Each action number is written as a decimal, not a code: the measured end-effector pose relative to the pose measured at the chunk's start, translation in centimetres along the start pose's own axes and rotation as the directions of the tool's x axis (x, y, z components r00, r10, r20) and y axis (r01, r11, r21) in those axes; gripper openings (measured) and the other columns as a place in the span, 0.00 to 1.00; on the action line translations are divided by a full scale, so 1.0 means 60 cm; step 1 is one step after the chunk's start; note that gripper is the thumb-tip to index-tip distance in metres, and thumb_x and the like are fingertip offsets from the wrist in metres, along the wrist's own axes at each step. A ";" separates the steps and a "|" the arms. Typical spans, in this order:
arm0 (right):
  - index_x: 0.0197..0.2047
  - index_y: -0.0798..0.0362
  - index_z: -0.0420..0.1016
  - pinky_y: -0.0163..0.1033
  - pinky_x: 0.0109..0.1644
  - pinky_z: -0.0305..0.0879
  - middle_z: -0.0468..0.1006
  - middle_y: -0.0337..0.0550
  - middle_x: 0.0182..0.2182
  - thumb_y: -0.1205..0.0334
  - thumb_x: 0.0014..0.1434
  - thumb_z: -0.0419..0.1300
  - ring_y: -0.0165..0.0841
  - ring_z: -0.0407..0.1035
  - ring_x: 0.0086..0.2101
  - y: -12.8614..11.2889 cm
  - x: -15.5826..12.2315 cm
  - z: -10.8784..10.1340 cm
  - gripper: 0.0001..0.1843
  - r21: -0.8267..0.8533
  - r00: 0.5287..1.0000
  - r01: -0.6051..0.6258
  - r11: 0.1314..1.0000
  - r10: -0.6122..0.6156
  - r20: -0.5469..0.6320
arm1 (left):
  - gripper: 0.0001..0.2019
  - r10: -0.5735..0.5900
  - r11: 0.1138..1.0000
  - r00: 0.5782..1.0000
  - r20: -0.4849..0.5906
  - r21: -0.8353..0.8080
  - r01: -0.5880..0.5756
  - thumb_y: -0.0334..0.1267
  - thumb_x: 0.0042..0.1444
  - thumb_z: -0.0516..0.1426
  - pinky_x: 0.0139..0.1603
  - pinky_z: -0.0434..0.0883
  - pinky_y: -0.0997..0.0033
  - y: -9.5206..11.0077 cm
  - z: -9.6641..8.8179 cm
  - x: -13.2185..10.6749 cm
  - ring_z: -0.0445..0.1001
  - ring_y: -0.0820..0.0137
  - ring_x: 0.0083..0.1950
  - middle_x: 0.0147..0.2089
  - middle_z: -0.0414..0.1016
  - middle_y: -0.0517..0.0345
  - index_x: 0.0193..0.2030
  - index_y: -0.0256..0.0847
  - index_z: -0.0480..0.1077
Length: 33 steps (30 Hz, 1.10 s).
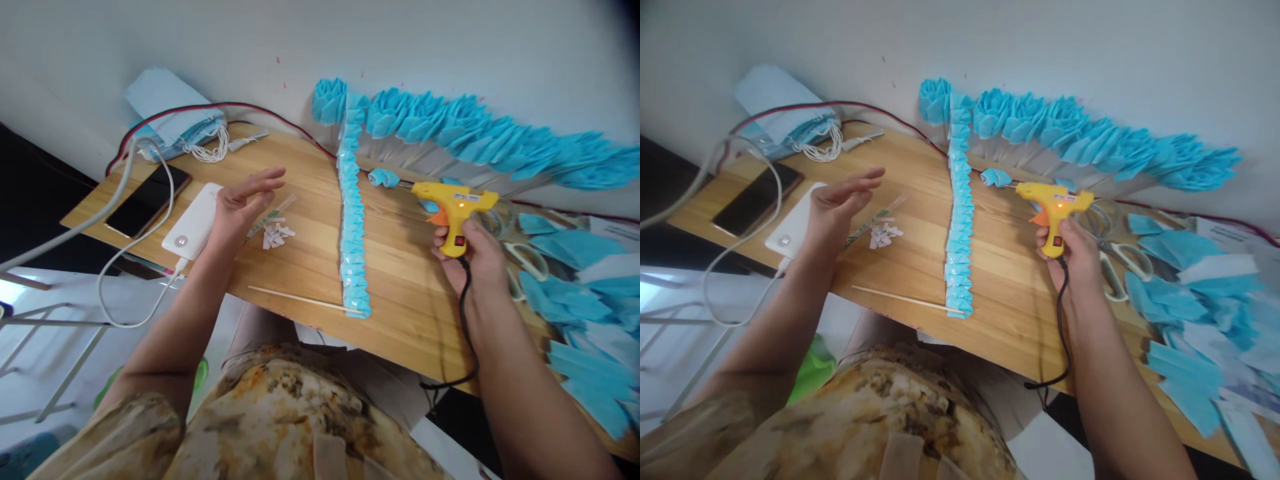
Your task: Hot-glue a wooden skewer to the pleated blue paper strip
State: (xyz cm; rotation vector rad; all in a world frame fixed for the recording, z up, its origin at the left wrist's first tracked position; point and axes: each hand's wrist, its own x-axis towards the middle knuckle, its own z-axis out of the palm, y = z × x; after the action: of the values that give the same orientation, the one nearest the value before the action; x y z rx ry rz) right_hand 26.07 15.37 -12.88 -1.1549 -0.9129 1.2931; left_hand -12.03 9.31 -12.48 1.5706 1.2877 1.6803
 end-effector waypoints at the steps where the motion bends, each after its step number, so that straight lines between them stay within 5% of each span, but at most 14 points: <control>1: 0.31 0.54 0.78 0.29 0.19 0.60 0.79 0.41 0.23 0.51 0.38 0.78 0.29 0.69 0.22 0.000 -0.001 0.000 0.21 0.000 1.000 0.001 1.000 -0.001 -0.001 | 0.09 0.002 1.000 1.000 -0.007 -0.004 -0.002 0.47 0.61 0.68 0.75 0.67 0.47 0.000 0.001 0.000 0.78 0.57 0.65 0.56 0.84 0.59 0.45 0.51 0.84; 13: 0.32 0.52 0.77 0.30 0.19 0.59 0.78 0.40 0.24 0.52 0.41 0.76 0.29 0.68 0.23 -0.001 -0.003 -0.001 0.19 -0.015 1.000 0.000 1.000 0.000 0.004 | 0.16 -0.060 0.995 0.998 0.020 0.079 0.058 0.56 0.61 0.66 0.73 0.69 0.49 0.009 0.000 0.001 0.78 0.55 0.65 0.57 0.83 0.53 0.36 0.45 0.83; 23: 0.30 0.53 0.78 0.30 0.19 0.59 0.79 0.40 0.23 0.52 0.37 0.77 0.29 0.68 0.22 -0.004 -0.004 0.003 0.20 -0.005 1.000 -0.006 1.000 0.006 -0.006 | 0.08 -0.020 0.995 0.999 0.040 0.101 0.016 0.40 0.58 0.67 0.70 0.70 0.54 0.003 0.000 0.002 0.80 0.59 0.61 0.55 0.84 0.57 0.44 0.46 0.83; 28: 0.31 0.52 0.79 0.31 0.18 0.57 0.79 0.40 0.22 0.51 0.37 0.77 0.29 0.67 0.21 -0.004 -0.003 0.003 0.20 -0.021 1.000 0.002 1.000 -0.001 0.024 | 0.10 -0.055 0.994 0.991 -0.122 0.086 0.066 0.30 0.53 0.57 0.48 0.76 0.69 -0.003 0.001 0.003 0.80 0.69 0.39 0.33 0.83 0.61 0.31 0.45 0.81; 33: 0.32 0.53 0.77 0.31 0.20 0.59 0.78 0.40 0.23 0.51 0.38 0.77 0.29 0.67 0.22 -0.003 -0.005 0.002 0.22 -0.024 0.999 -0.001 1.000 0.002 0.045 | 0.10 -0.095 0.995 0.977 -0.192 0.018 0.100 0.30 0.48 0.54 0.26 0.60 0.69 -0.016 -0.007 0.007 0.61 0.73 0.23 0.19 0.64 0.61 0.20 0.44 0.72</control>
State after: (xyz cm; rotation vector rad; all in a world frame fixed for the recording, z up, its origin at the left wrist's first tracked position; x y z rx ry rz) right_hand 25.97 15.11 -12.65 -1.1492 -0.9635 1.3169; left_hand -12.75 9.96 -13.05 1.3631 1.4646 1.7928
